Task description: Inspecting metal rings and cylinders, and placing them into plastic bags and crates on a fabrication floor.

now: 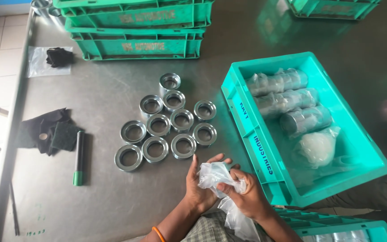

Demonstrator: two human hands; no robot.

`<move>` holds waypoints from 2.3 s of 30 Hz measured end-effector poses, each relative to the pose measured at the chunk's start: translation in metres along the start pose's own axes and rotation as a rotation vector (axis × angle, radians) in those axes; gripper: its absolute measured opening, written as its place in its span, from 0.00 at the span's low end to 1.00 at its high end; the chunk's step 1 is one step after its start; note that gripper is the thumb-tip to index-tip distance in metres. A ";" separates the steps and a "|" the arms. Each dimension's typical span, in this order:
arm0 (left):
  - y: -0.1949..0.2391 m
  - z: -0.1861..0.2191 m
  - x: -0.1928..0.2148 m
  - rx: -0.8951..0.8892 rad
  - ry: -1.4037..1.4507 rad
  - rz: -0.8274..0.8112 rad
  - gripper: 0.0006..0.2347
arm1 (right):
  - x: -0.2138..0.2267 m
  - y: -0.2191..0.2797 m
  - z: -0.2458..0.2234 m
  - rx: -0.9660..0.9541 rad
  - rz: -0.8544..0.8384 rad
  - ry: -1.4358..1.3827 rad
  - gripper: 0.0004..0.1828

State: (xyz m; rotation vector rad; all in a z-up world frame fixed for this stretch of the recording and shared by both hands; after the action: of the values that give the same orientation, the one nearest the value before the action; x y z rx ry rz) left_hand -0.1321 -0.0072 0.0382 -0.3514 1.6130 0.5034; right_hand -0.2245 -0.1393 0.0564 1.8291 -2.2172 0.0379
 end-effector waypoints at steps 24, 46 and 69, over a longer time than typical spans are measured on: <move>-0.001 -0.006 0.023 0.225 -0.132 0.191 0.37 | 0.020 -0.011 -0.096 0.033 0.286 0.436 0.20; 0.095 0.083 -0.014 -0.082 -0.763 0.851 0.16 | 0.293 -0.157 0.025 -0.170 0.489 1.199 0.32; 0.076 0.057 -0.051 -0.615 -1.725 0.459 0.14 | 0.242 -0.102 -0.055 0.123 0.370 0.325 0.28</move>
State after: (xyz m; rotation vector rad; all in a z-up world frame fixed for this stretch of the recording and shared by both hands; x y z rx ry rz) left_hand -0.1164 0.0839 0.0940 0.0879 -0.1975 1.1911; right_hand -0.1566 -0.3822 0.1474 1.3237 -2.3152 0.5140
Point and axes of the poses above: each hand's wrist, its own y-axis away from the middle knuckle, its own x-axis out of the back of the hand, z = x × y, the point moved 1 cm from there along -y, towards the middle knuckle, and after that the axes turned 1 degree about -z, right-handed, at the moved point
